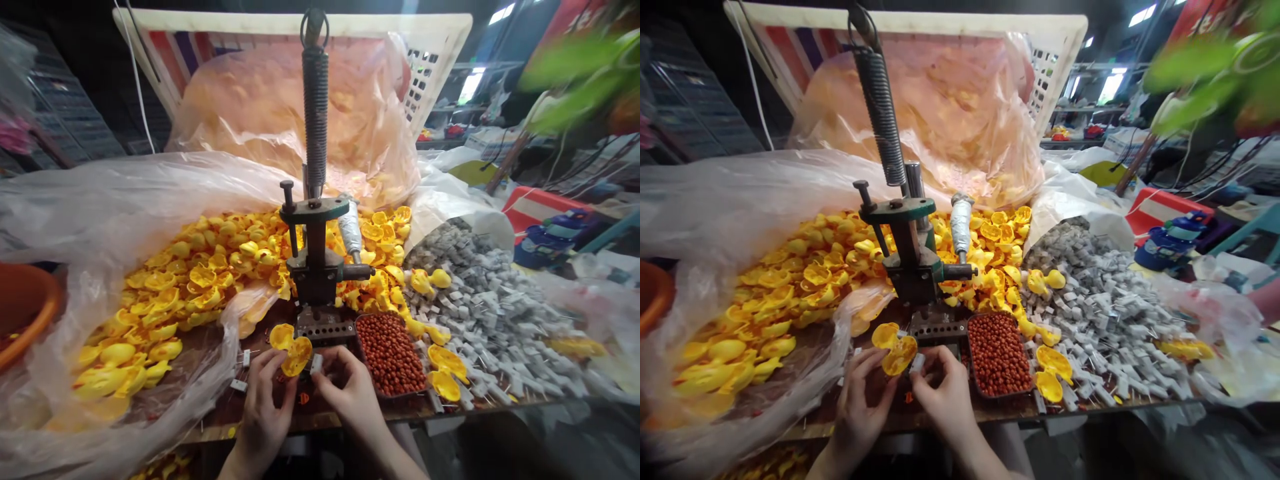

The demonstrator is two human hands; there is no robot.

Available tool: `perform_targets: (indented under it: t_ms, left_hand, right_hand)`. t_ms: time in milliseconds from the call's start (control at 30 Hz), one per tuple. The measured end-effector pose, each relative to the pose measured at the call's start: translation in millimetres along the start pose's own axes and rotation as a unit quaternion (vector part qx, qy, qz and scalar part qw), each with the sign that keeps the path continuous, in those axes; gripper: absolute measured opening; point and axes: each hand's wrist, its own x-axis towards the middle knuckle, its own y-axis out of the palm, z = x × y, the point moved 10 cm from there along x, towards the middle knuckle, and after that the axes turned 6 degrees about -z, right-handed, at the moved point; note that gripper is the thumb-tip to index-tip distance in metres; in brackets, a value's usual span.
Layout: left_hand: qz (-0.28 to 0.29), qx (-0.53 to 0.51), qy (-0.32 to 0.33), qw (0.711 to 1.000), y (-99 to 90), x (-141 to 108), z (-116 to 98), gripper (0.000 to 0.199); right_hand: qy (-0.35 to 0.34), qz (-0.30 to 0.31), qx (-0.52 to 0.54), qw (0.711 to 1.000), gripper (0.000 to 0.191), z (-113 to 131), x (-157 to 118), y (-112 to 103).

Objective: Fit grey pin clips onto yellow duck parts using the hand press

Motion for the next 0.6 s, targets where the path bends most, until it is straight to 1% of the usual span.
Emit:
perform_targets:
  t_ms: [100, 233, 300, 433, 533, 600]
  left_hand:
    - [0.004, -0.007, 0.006, 1.0, 3.8, 0, -2, 0.045]
    - [0.015, -0.015, 0.005, 1.0, 7.6, -2, -5, 0.047]
    - [0.022, -0.021, 0.006, 1.0, 8.8, -3, -7, 0.049]
    - [0.04, -0.023, 0.02, 0.999, 11.5, -3, -9, 0.054]
    - [0.048, -0.024, 0.027, 0.998, 13.1, -2, -10, 0.055]
    - [0.046, -0.027, 0.028, 0.998, 13.2, -1, -12, 0.054]
  right_hand:
    - [-0.005, 0.002, -0.011, 1.0, 0.022, 0, 0, -1]
    - [-0.037, -0.034, -0.001, 0.999, 0.024, -8, 1, -6]
    - [-0.044, -0.042, 0.004, 0.998, 0.024, -15, 1, -5]
    - [-0.019, -0.045, 0.028, 0.998, 0.029, -25, 3, -4]
    - [-0.007, -0.045, 0.04, 0.998, 0.031, -23, 4, -3]
    - [-0.027, -0.053, 0.014, 0.998, 0.028, -15, 4, -3]
